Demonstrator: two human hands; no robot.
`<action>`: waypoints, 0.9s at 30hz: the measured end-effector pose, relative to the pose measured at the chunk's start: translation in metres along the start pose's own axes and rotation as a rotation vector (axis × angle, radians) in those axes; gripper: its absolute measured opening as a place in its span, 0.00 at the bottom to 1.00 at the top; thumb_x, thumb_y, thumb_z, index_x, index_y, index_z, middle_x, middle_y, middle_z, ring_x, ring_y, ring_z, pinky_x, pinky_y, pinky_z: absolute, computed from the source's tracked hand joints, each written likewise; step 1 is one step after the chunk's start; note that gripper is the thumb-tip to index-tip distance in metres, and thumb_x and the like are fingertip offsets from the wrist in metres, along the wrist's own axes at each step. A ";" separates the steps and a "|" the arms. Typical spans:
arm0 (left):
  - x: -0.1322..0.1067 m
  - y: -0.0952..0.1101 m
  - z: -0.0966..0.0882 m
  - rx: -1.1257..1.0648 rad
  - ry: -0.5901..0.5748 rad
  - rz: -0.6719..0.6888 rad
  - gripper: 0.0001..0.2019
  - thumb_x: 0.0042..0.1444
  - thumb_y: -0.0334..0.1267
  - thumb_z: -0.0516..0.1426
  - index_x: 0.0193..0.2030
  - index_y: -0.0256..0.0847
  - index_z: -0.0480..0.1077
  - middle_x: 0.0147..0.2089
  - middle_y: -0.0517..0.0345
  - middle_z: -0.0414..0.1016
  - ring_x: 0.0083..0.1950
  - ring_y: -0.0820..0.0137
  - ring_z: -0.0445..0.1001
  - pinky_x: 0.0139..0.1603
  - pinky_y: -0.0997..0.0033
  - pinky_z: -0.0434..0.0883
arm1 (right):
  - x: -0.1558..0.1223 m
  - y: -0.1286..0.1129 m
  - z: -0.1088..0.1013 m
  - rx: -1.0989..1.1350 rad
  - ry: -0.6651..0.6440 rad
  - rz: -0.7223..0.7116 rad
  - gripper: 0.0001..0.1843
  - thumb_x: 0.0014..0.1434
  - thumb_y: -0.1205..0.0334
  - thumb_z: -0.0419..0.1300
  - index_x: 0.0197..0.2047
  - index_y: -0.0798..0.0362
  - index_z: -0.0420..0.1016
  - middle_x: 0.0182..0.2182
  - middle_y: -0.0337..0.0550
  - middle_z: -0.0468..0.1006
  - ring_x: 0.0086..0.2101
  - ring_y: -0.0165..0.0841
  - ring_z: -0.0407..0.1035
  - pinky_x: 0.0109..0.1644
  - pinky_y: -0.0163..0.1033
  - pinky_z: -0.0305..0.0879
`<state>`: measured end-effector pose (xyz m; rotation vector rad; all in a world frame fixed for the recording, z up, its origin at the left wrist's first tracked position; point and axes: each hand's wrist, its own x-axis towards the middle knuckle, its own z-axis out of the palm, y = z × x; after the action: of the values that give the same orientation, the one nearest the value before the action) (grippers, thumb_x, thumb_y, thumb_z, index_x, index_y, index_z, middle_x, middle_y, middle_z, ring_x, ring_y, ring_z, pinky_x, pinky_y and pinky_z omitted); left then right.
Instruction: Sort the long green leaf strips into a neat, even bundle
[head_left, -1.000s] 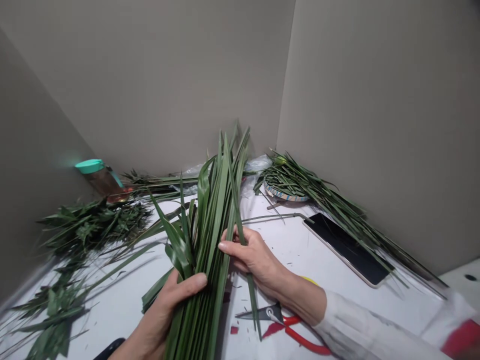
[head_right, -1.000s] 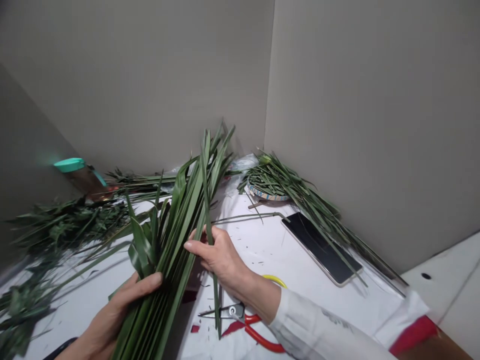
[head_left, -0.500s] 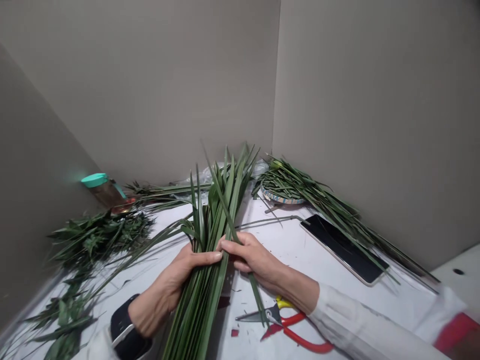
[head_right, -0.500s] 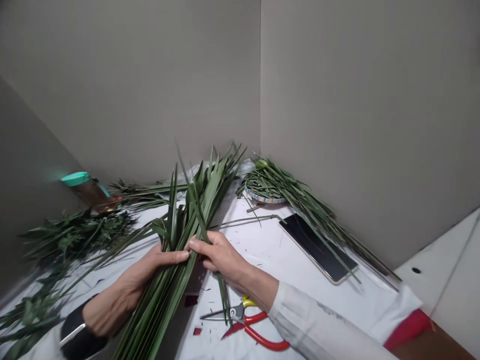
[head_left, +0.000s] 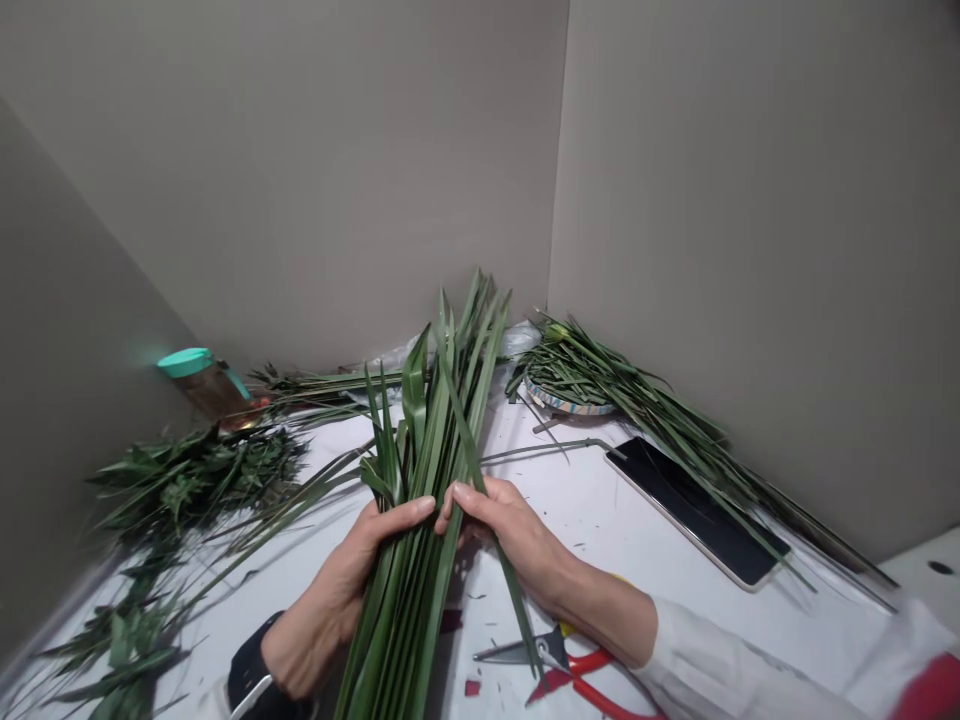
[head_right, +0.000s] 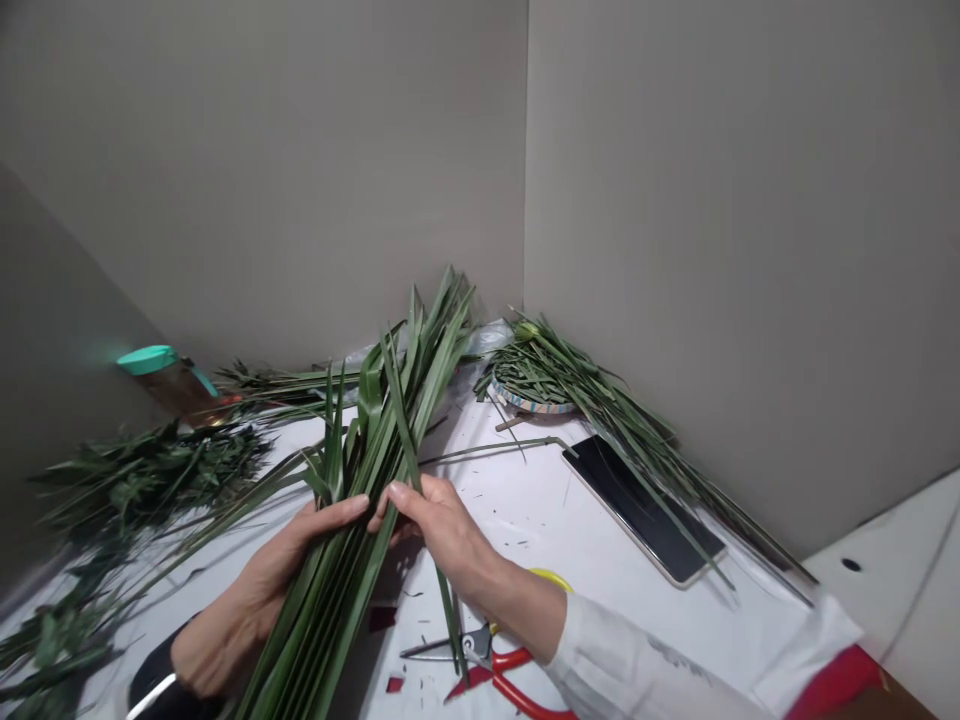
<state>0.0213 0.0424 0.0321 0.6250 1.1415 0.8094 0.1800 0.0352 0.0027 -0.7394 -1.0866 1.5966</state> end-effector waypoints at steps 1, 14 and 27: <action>0.001 0.002 -0.001 0.007 -0.020 -0.009 0.06 0.48 0.35 0.67 0.28 0.36 0.75 0.24 0.54 0.81 0.22 0.67 0.77 0.24 0.66 0.78 | 0.000 0.001 0.000 0.001 -0.020 0.004 0.21 0.58 0.45 0.61 0.29 0.56 0.75 0.27 0.41 0.75 0.29 0.31 0.68 0.37 0.36 0.64; 0.005 0.003 -0.008 -0.009 -0.031 -0.069 0.07 0.48 0.30 0.65 0.23 0.35 0.73 0.20 0.57 0.76 0.21 0.70 0.75 0.23 0.71 0.77 | -0.001 -0.004 0.006 -0.005 -0.140 -0.027 0.22 0.59 0.44 0.59 0.29 0.57 0.75 0.26 0.42 0.74 0.30 0.32 0.67 0.39 0.37 0.64; -0.005 -0.001 0.002 0.087 -0.022 0.004 0.16 0.46 0.42 0.66 0.18 0.40 0.65 0.17 0.65 0.64 0.15 0.75 0.62 0.16 0.69 0.73 | -0.006 -0.009 0.012 -0.056 -0.173 -0.062 0.20 0.61 0.47 0.58 0.31 0.56 0.76 0.29 0.43 0.74 0.33 0.34 0.67 0.42 0.39 0.63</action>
<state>0.0227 0.0381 0.0348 0.7065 1.1605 0.7577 0.1746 0.0263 0.0155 -0.6070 -1.2716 1.6049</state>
